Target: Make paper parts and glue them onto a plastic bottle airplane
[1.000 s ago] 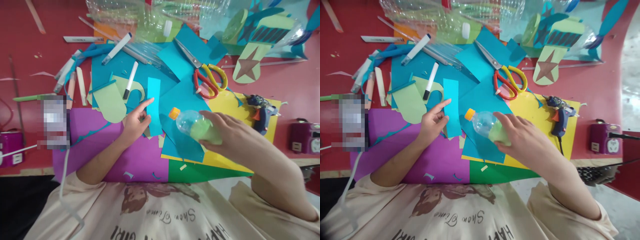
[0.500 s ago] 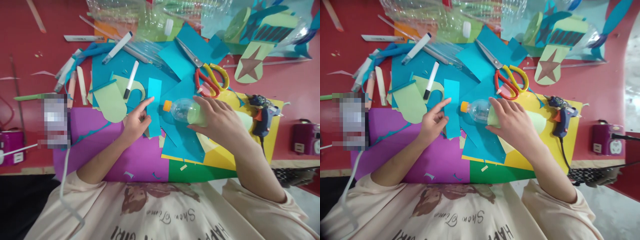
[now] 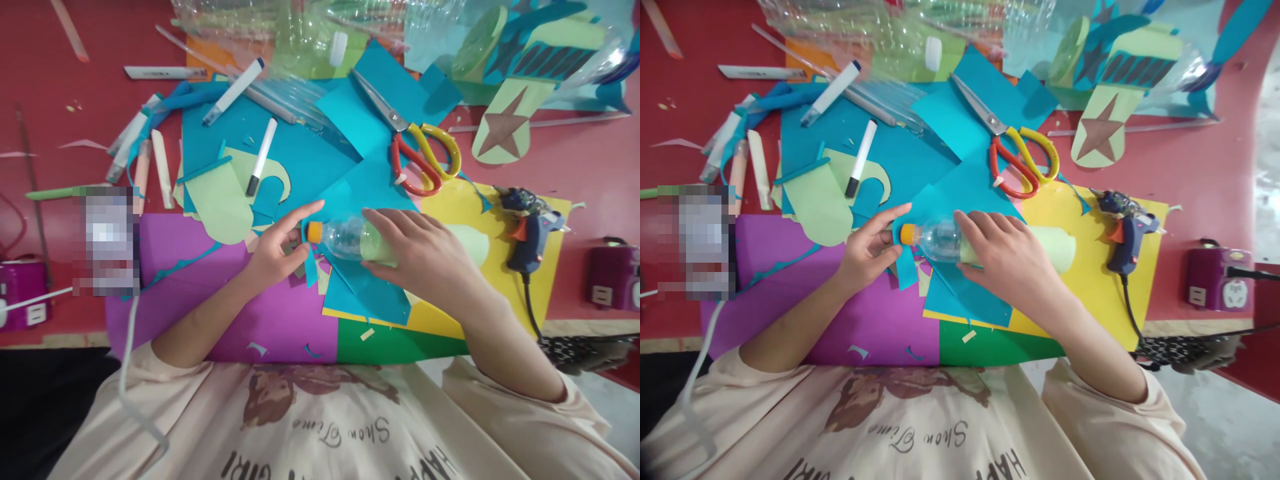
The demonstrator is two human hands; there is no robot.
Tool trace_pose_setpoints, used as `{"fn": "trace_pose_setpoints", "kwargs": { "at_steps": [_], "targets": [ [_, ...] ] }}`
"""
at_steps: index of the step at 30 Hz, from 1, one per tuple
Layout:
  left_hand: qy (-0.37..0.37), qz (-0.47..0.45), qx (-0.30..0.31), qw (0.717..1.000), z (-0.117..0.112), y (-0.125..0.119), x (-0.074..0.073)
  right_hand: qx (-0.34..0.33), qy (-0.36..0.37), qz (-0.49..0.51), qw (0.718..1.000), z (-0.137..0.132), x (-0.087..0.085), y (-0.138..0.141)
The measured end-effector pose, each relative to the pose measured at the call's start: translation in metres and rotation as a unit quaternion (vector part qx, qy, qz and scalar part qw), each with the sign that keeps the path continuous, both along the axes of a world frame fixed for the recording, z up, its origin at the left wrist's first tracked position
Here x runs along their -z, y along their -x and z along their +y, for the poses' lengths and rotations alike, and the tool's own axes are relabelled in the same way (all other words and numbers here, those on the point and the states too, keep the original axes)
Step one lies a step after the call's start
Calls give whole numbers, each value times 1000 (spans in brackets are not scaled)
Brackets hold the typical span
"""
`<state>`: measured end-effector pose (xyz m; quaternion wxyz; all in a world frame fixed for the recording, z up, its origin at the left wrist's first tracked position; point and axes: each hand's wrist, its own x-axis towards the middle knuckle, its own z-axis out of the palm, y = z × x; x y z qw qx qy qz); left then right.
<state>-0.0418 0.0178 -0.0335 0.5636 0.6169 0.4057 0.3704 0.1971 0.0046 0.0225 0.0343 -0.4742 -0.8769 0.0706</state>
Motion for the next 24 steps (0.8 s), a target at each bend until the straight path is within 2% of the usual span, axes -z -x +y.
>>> {"fn": "trace_pose_setpoints", "kwargs": {
  "at_steps": [5,12,18,24],
  "targets": [
    [74,-67,28,995,5,-1,0,-1,-5,11,1000,1,5,0],
    [149,-139,0,979,12,-3,4,14,-12,27,999,2,10,-1],
    [135,-152,-3,979,13,-2,6,17,9,21,1000,9,5,-1],
    [103,-103,-89,985,16,0,13,17,32,35,999,22,-1,4]
  ]
}}
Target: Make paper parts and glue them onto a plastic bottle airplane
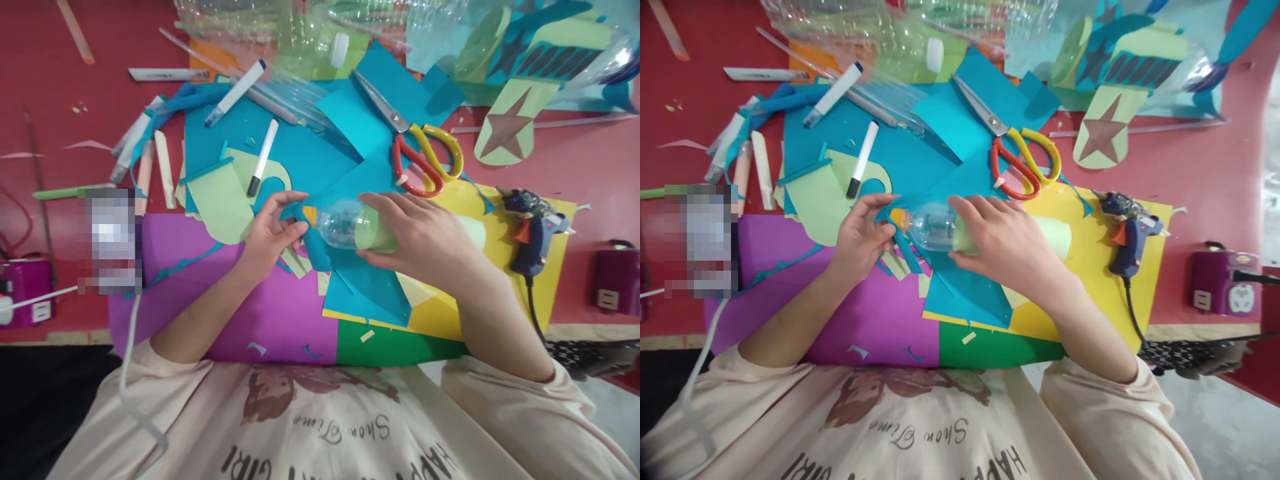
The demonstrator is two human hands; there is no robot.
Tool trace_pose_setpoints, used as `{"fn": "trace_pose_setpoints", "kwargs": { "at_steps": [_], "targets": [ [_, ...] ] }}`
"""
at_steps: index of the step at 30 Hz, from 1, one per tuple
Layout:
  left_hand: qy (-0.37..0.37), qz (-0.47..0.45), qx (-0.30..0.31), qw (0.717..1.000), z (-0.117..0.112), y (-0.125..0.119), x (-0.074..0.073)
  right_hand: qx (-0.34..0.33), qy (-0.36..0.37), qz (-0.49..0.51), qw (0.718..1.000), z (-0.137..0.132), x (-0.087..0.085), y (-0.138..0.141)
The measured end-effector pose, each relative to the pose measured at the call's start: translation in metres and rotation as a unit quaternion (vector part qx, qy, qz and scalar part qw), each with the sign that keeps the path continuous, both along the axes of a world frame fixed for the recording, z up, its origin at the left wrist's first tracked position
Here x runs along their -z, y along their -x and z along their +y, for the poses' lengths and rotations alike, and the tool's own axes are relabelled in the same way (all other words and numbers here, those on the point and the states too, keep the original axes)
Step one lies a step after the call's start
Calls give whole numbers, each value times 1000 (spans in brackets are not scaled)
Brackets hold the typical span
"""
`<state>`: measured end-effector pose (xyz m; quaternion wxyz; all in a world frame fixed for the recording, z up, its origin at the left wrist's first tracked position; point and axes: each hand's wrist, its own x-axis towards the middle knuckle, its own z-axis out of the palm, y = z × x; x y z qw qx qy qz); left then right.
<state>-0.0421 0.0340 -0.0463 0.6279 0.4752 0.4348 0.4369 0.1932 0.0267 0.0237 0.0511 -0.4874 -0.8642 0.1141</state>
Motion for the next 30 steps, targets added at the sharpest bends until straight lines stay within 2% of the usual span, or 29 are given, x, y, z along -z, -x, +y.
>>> {"fn": "trace_pose_setpoints", "kwargs": {
  "at_steps": [5,7,15,20,23,27,30],
  "targets": [
    [-82,74,-59,992,1,2,2,3,22,0,1000,8,-5,2],
    [-124,105,-63,985,0,2,2,-1,32,-12,999,10,-8,2],
    [-229,155,2,961,4,10,3,-21,94,-65,993,20,-21,2],
    [-286,221,59,930,10,18,-1,-46,62,-49,996,19,-18,0],
    [-311,280,63,906,11,22,-5,-68,62,-44,995,18,-16,0],
    [-315,312,79,893,13,22,-9,-63,62,-50,995,17,-12,1],
    [-277,298,107,907,11,20,-13,-63,53,-37,996,15,-9,1]
  ]
}}
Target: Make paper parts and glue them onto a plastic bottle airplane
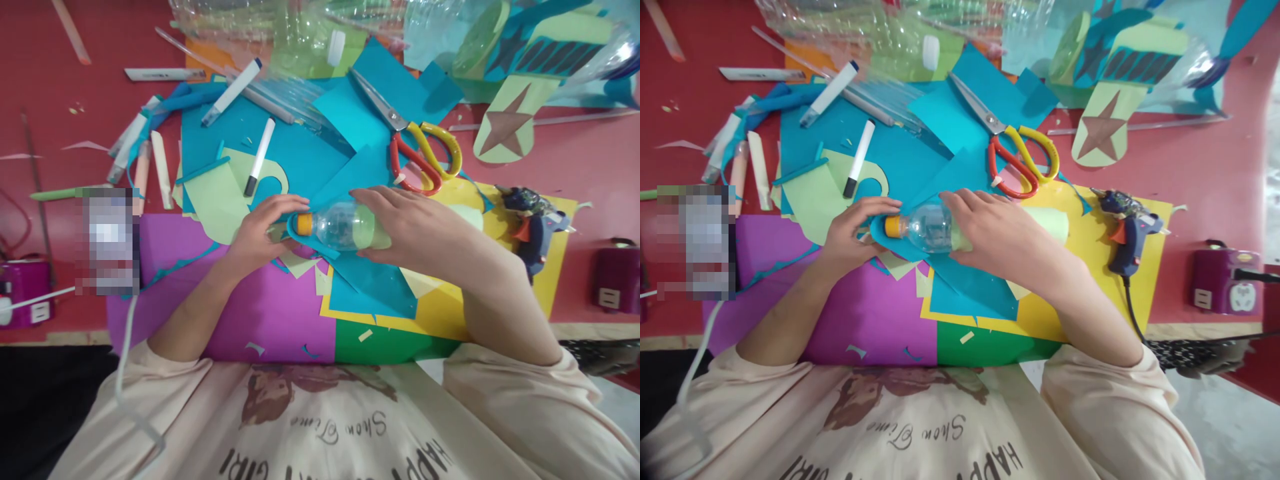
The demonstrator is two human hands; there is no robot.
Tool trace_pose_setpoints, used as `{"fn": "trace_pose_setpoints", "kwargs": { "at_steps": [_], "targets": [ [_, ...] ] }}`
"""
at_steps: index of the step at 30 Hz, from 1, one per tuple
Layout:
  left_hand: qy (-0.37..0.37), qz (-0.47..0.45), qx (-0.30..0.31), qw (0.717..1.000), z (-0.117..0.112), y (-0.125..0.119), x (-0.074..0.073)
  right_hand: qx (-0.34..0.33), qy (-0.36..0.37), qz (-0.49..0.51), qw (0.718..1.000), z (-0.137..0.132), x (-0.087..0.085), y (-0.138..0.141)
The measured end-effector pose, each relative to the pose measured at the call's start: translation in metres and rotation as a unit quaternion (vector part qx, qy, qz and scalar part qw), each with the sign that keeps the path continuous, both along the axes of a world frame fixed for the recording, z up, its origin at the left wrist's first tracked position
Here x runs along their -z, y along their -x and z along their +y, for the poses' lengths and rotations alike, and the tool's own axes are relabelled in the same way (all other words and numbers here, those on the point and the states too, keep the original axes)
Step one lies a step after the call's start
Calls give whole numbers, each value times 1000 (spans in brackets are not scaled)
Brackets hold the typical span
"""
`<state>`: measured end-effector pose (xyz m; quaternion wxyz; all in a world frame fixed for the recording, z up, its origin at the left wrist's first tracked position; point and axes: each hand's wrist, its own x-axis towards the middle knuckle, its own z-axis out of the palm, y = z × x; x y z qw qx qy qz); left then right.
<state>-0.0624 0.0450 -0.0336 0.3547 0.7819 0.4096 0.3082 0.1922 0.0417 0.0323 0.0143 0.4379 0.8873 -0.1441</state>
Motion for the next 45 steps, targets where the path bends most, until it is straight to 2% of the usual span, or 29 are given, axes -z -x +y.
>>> {"fn": "trace_pose_setpoints", "kwargs": {
  "at_steps": [4,7,11,14,17,20,23,29,34,40,45],
  "targets": [
    [102,-21,-17,994,-5,-4,-2,-6,-19,21,1000,-2,4,0],
    [139,-49,-16,989,-8,-6,1,-14,-20,29,999,-2,6,0],
    [119,-81,-1,990,-7,-7,6,-19,-17,28,999,-3,6,2],
    [97,-27,-6,995,-7,-6,4,-15,-22,23,999,-5,6,5],
    [49,0,22,999,-6,-6,3,-19,-27,16,999,-6,6,8],
    [5,-13,53,998,-5,-6,5,-21,-37,11,999,-8,8,10],
    [-8,-32,63,997,-5,-7,9,-19,-49,13,999,-9,8,11],
    [41,-50,50,997,-11,-8,12,-19,-40,26,999,-11,5,11],
    [54,-50,58,996,-10,-6,13,-21,-30,39,999,-11,3,9],
    [75,-59,54,994,-9,-8,11,-33,-42,40,998,-11,8,12],
    [103,-67,59,991,-9,-10,11,3,-47,38,998,-14,14,23]
  ]
}}
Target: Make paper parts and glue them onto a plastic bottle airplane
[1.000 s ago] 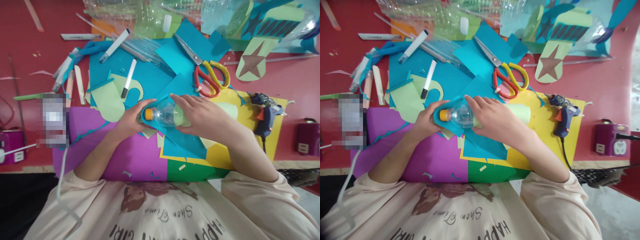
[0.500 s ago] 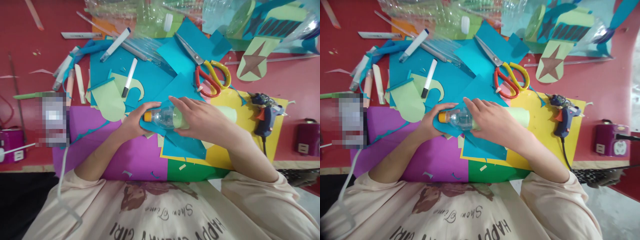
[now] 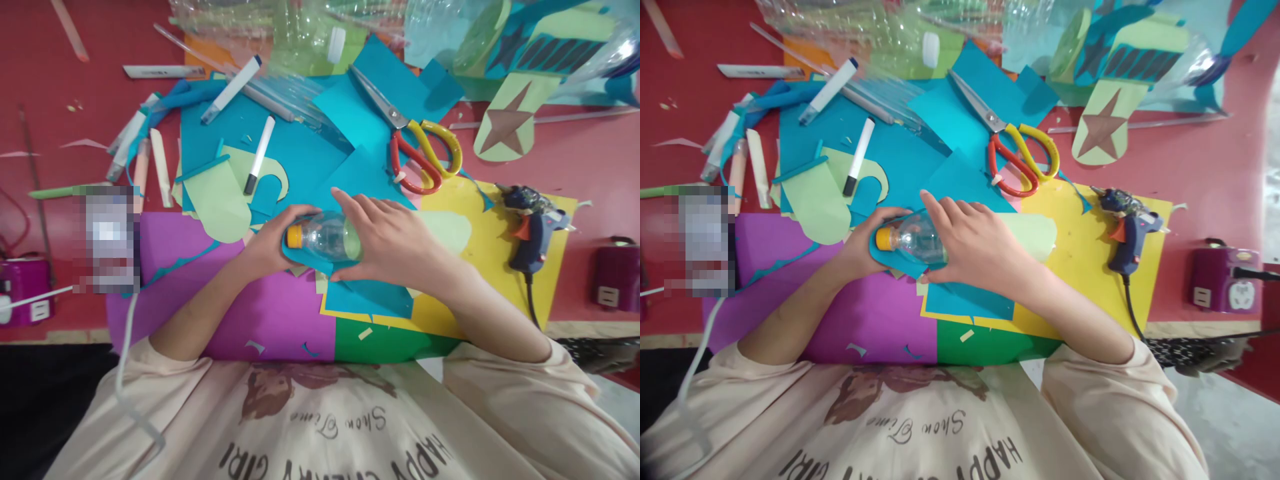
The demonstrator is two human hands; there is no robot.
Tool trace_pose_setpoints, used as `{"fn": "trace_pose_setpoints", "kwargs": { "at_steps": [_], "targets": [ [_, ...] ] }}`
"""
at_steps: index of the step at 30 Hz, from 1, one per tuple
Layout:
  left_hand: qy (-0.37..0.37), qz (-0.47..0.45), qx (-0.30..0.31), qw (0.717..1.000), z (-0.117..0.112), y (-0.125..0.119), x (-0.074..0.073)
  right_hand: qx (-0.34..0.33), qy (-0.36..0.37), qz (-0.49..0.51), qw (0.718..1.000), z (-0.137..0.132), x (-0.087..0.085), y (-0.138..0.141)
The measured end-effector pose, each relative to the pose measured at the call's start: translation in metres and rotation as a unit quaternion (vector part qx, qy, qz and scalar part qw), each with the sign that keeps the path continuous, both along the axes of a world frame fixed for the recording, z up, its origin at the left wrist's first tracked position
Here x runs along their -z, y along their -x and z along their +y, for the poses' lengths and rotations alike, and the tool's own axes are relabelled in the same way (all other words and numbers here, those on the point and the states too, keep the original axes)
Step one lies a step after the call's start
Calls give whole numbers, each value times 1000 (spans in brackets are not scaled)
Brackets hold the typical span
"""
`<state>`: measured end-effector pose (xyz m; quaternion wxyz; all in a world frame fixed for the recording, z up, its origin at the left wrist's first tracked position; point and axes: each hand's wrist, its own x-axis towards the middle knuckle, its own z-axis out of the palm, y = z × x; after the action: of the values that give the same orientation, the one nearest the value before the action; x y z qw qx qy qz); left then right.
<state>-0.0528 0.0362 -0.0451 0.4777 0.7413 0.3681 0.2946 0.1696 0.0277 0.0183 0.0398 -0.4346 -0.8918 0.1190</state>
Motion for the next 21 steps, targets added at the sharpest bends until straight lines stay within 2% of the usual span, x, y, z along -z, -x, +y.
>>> {"fn": "trace_pose_setpoints", "kwargs": {
  "at_steps": [5,15,21],
  "targets": [
    [12,0,4,1000,2,-1,-2,24,-5,14,1000,-2,4,6],
    [27,-3,11,1000,2,0,-5,9,-9,-7,1000,0,0,4],
    [11,11,19,1000,3,2,-5,7,-8,-3,1000,2,-1,3]
  ]
}}
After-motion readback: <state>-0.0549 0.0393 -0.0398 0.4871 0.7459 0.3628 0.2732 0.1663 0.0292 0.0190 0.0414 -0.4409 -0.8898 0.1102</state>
